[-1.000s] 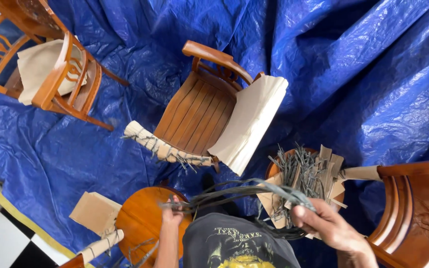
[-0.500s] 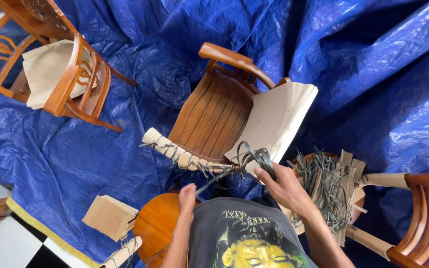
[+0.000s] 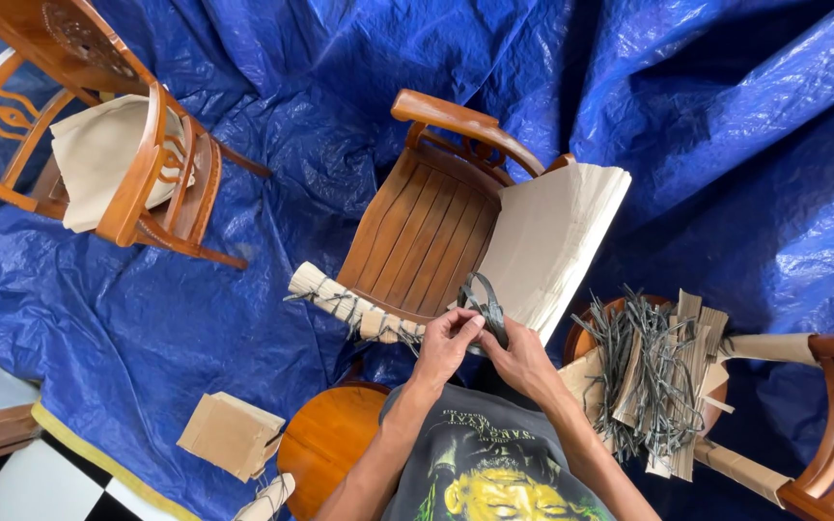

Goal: Wrapping wooden chairs with padding and securing them with plastic ties.

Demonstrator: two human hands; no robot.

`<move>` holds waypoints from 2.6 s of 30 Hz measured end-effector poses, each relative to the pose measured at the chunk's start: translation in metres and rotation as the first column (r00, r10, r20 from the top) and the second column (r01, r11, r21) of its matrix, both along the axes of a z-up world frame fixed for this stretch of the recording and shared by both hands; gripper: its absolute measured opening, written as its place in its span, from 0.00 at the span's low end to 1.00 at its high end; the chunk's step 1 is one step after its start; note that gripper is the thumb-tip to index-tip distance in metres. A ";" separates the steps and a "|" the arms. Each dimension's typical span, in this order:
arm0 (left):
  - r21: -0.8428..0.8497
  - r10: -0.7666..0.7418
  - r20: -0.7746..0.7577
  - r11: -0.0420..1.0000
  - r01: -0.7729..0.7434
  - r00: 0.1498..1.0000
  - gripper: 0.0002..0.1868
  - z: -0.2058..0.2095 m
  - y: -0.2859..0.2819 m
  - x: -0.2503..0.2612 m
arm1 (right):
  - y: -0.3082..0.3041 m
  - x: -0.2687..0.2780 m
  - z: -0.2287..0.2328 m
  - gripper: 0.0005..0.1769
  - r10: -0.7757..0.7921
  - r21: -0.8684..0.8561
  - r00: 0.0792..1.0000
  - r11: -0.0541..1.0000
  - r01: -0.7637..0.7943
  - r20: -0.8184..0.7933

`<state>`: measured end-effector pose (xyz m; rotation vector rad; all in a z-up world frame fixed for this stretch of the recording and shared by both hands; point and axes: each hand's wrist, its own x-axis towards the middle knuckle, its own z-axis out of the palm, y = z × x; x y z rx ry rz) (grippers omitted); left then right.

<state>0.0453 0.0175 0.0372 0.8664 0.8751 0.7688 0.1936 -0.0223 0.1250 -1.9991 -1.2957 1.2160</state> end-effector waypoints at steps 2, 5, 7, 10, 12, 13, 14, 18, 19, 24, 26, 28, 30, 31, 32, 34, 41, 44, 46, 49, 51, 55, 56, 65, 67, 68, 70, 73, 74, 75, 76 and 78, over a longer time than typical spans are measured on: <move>-0.090 0.016 0.023 0.996 -0.013 1.000 0.10 0.009 0.002 -0.001 | -0.004 0.002 -0.011 0.18 -0.008 0.067 0.998 0.998 0.012 -0.064; -0.131 -0.016 -0.006 0.991 0.015 1.000 0.09 0.022 0.009 -0.004 | 0.001 -0.001 0.002 0.17 0.010 0.034 0.992 0.999 -0.006 -0.129; -0.136 -0.014 -0.004 0.991 0.013 1.000 0.08 0.022 0.010 -0.007 | 0.001 -0.002 0.003 0.18 0.023 0.042 0.991 0.999 -0.017 -0.134; -0.153 0.029 0.020 0.988 -0.026 0.999 0.08 0.017 0.010 -0.013 | -0.001 -0.006 -0.004 0.18 0.021 0.021 0.976 1.000 -0.016 -0.219; -0.165 0.069 0.042 0.984 -0.061 0.997 0.08 0.017 0.010 -0.018 | 0.000 -0.010 -0.009 0.19 0.002 -0.010 0.955 1.000 -0.005 -0.297; -0.188 0.097 0.053 0.979 -0.085 0.994 0.08 0.020 0.011 -0.020 | 0.003 -0.012 -0.010 0.19 -0.028 -0.033 0.928 0.999 0.017 -0.373; -0.211 0.124 0.063 0.972 -0.109 0.990 0.08 0.022 0.011 -0.022 | 0.005 -0.014 -0.011 0.20 -0.059 -0.058 0.894 0.998 0.037 -0.445; -0.242 0.179 0.081 0.958 -0.155 0.981 0.07 0.037 0.010 -0.029 | 0.013 -0.023 -0.014 0.20 -0.038 -0.030 0.893 0.999 0.028 -0.449; -0.238 0.187 0.088 0.958 -0.162 0.978 0.07 0.038 0.009 -0.032 | 0.014 -0.026 -0.015 0.21 -0.027 -0.044 0.897 0.999 0.008 -0.441; -0.236 0.245 0.092 0.947 -0.218 0.965 0.08 0.024 0.008 -0.045 | 0.019 -0.038 -0.035 0.24 -0.006 -0.074 0.881 0.997 -0.033 -0.473; -0.213 0.302 0.049 0.934 -0.286 0.952 0.09 0.015 0.007 -0.052 | 0.020 -0.041 -0.041 0.24 -0.032 -0.050 0.829 0.999 0.005 -0.558; -0.189 0.337 0.040 0.927 -0.324 0.941 0.09 0.024 0.015 -0.059 | 0.024 -0.040 -0.058 0.23 -0.086 -0.087 0.804 0.995 0.043 -0.588; -0.168 0.368 0.031 0.918 -0.359 0.929 0.09 0.042 0.023 -0.069 | 0.029 -0.038 -0.073 0.22 -0.145 -0.128 0.776 0.988 0.082 -0.614; -0.165 0.420 0.062 0.899 -0.405 0.906 0.08 0.056 0.030 -0.075 | 0.034 -0.036 -0.079 0.22 -0.192 -0.133 0.769 0.981 0.139 -0.610; -0.163 0.469 0.093 0.877 -0.451 0.878 0.08 0.070 0.036 -0.081 | 0.040 -0.033 -0.085 0.22 -0.238 -0.137 0.759 0.971 0.195 -0.606; -0.100 0.518 0.158 0.856 -0.508 0.841 0.09 0.087 0.044 -0.103 | 0.061 -0.028 -0.088 0.22 -0.232 -0.165 0.791 0.972 0.167 -0.566; 0.171 0.664 0.306 0.667 -0.725 0.682 0.08 0.155 0.044 -0.177 | 0.130 -0.039 -0.086 0.21 -0.200 -0.181 0.923 0.973 0.146 -0.330; 0.273 0.733 0.224 0.586 -0.763 0.643 0.09 0.164 0.031 -0.185 | 0.151 -0.061 -0.057 0.17 -0.201 -0.188 0.924 0.971 0.146 -0.324; 0.328 0.763 0.170 0.553 -0.766 0.623 0.10 0.163 0.025 -0.185 | 0.164 -0.072 -0.035 0.16 -0.189 -0.140 0.880 0.980 0.142 -0.435; 0.378 0.805 0.104 0.512 -0.772 0.584 0.10 0.160 0.018 -0.183 | 0.169 -0.085 0.039 0.15 -0.106 0.067 0.810 0.982 0.177 -0.576; 0.374 0.819 0.094 0.498 -0.782 0.566 0.11 0.158 0.018 -0.181 | 0.164 -0.087 0.093 0.14 -0.032 0.228 0.800 0.951 0.209 -0.600; 0.293 0.819 0.127 0.509 -0.810 0.560 0.12 0.155 0.019 -0.179 | 0.146 -0.080 0.139 0.14 0.049 0.569 0.876 0.777 0.268 -0.480; 0.284 0.812 0.137 0.517 -0.807 0.568 0.11 0.155 0.020 -0.178 | 0.142 -0.077 0.139 0.14 0.060 0.653 0.889 0.701 0.286 -0.454; 0.279 0.752 0.161 0.587 -0.760 0.639 0.10 0.149 0.027 -0.160 | 0.144 -0.087 -0.071 0.17 -0.256 0.134 0.935 0.946 0.294 -0.245; 0.269 0.748 0.152 0.597 -0.755 0.646 0.10 0.147 0.025 -0.158 | 0.127 -0.084 -0.113 0.16 -0.254 0.050 0.948 0.962 0.268 -0.194; 0.264 0.742 0.154 0.606 -0.750 0.653 0.10 0.146 0.024 -0.157 | 0.119 -0.082 -0.134 0.16 -0.245 -0.024 0.959 0.969 0.244 -0.144; 0.250 0.746 0.125 0.614 -0.748 0.654 0.10 0.144 0.018 -0.159 | 0.098 -0.081 -0.171 0.16 -0.229 -0.121 0.969 0.969 0.216 -0.098; 0.235 0.747 0.093 0.626 -0.743 0.658 0.10 0.140 0.015 -0.159 | 0.079 -0.081 -0.211 0.17 -0.193 -0.237 0.981 0.954 0.183 -0.021; 0.230 0.746 0.081 0.631 -0.741 0.661 0.10 0.139 0.014 -0.160 | 0.074 -0.082 -0.221 0.18 -0.178 -0.268 0.984 0.948 0.175 0.012; 0.229 0.747 0.077 0.631 -0.741 0.660 0.10 0.139 0.014 -0.159 | 0.073 -0.084 -0.226 0.18 -0.177 -0.272 0.984 0.947 0.173 0.011; 0.230 0.743 0.071 0.637 -0.735 0.666 0.10 0.139 0.014 -0.158 | 0.073 -0.086 -0.230 0.19 -0.174 -0.240 0.985 0.955 0.173 0.017; 0.230 0.740 0.060 0.643 -0.731 0.670 0.10 0.139 0.011 -0.158 | 0.076 -0.094 -0.230 0.21 -0.169 -0.214 0.985 0.962 0.169 0.021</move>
